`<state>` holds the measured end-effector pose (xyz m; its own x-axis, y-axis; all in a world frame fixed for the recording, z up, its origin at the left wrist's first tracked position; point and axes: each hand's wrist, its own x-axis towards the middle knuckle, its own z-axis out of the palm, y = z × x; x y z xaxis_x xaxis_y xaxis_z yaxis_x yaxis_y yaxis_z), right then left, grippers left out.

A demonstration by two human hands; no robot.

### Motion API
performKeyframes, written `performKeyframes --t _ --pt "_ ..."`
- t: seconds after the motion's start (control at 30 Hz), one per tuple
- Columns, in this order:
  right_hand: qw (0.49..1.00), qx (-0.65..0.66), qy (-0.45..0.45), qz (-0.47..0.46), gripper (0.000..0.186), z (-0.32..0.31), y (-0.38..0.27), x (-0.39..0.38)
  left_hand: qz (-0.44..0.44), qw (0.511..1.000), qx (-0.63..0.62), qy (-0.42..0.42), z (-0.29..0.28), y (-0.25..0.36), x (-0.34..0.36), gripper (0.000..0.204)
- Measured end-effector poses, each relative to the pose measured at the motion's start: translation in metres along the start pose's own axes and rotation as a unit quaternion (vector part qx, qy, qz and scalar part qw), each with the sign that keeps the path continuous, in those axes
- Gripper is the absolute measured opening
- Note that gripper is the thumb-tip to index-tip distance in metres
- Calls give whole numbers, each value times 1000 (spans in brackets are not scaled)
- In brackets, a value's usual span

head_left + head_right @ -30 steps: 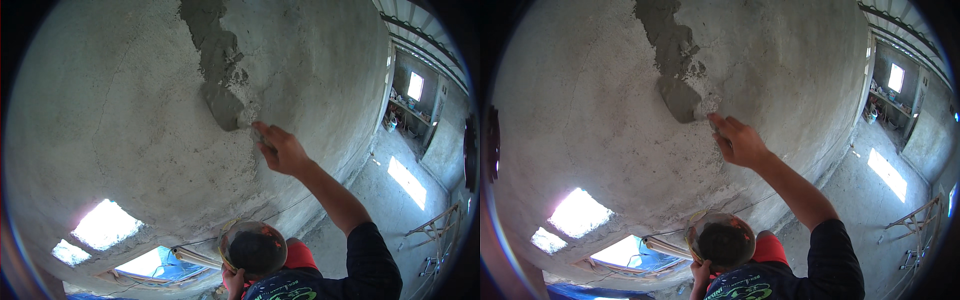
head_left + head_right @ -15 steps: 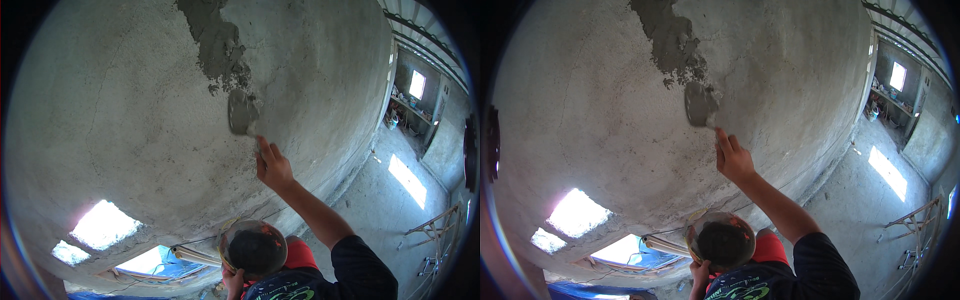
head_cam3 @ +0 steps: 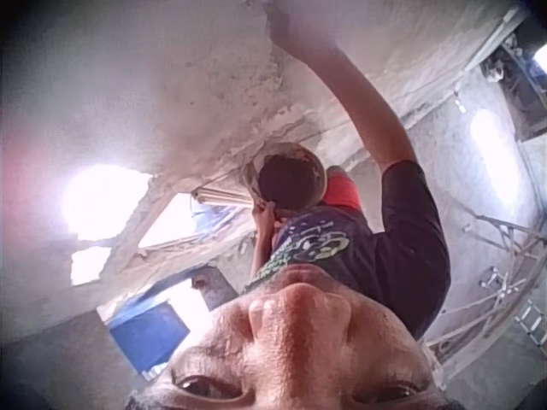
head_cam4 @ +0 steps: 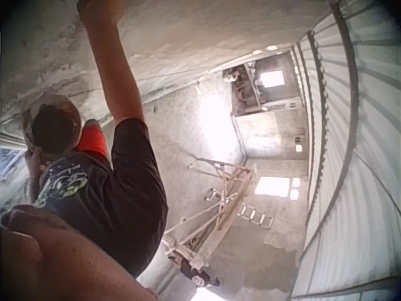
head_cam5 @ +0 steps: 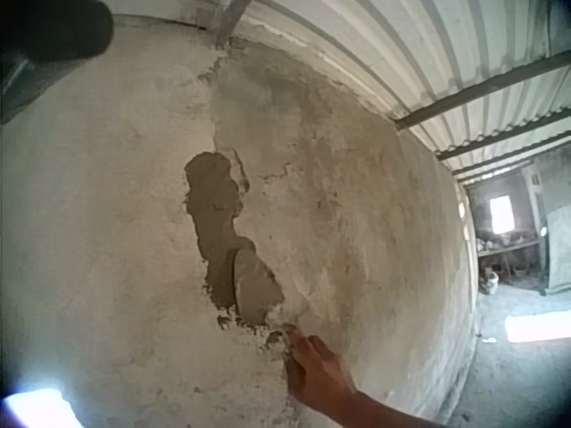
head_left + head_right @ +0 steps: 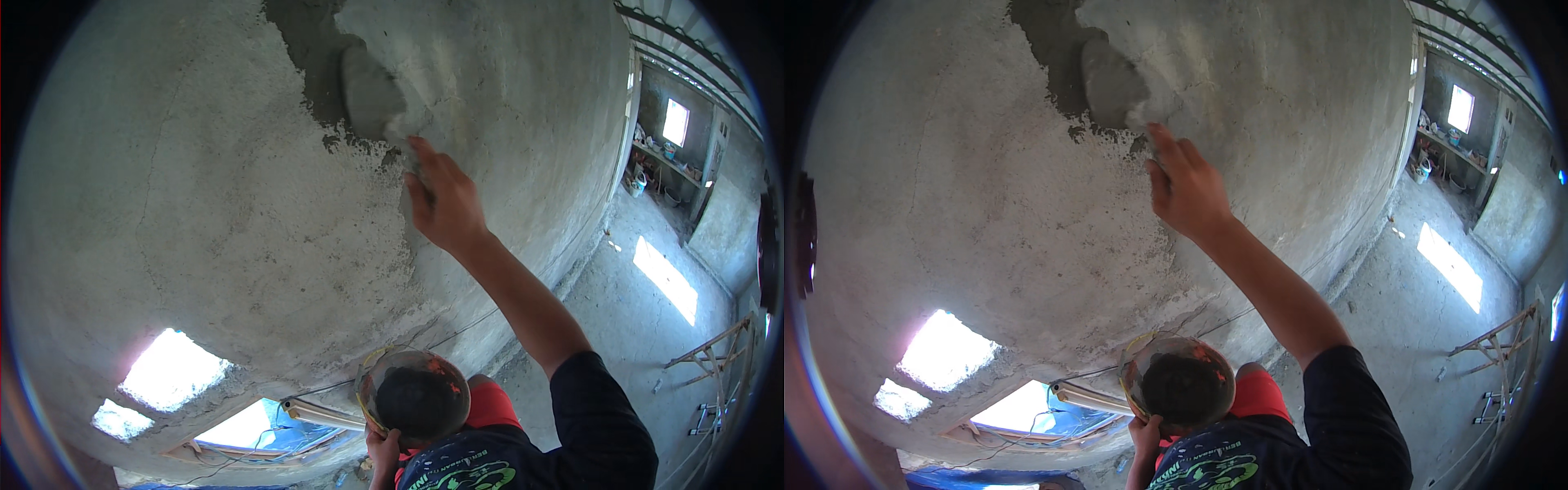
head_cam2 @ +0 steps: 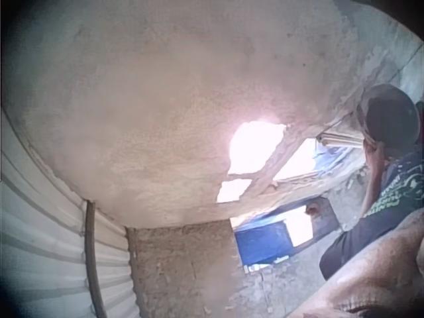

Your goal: Applying mortar to a concrete wall using a trowel to patch cracks and holes.

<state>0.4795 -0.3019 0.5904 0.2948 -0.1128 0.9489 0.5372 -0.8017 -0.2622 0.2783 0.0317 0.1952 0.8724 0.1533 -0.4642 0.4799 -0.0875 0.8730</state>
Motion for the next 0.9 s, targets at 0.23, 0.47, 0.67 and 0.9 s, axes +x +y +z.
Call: performKeyframes --t 0.23,0.47,0.67,0.9 --pt "997 -53 -41 34 55 43 12 -81 118 991 -26 53 -1 -26 -4 17" --pt "984 -13 -135 113 61 28 13 -194 41 998 -31 20 7 23 -23 20" --pt "993 25 -43 105 55 19 -6 -144 71 996 -50 16 2 5 -18 15" --pt "998 -21 -12 63 61 69 8 -116 42 995 -95 2 1 14 -28 16"
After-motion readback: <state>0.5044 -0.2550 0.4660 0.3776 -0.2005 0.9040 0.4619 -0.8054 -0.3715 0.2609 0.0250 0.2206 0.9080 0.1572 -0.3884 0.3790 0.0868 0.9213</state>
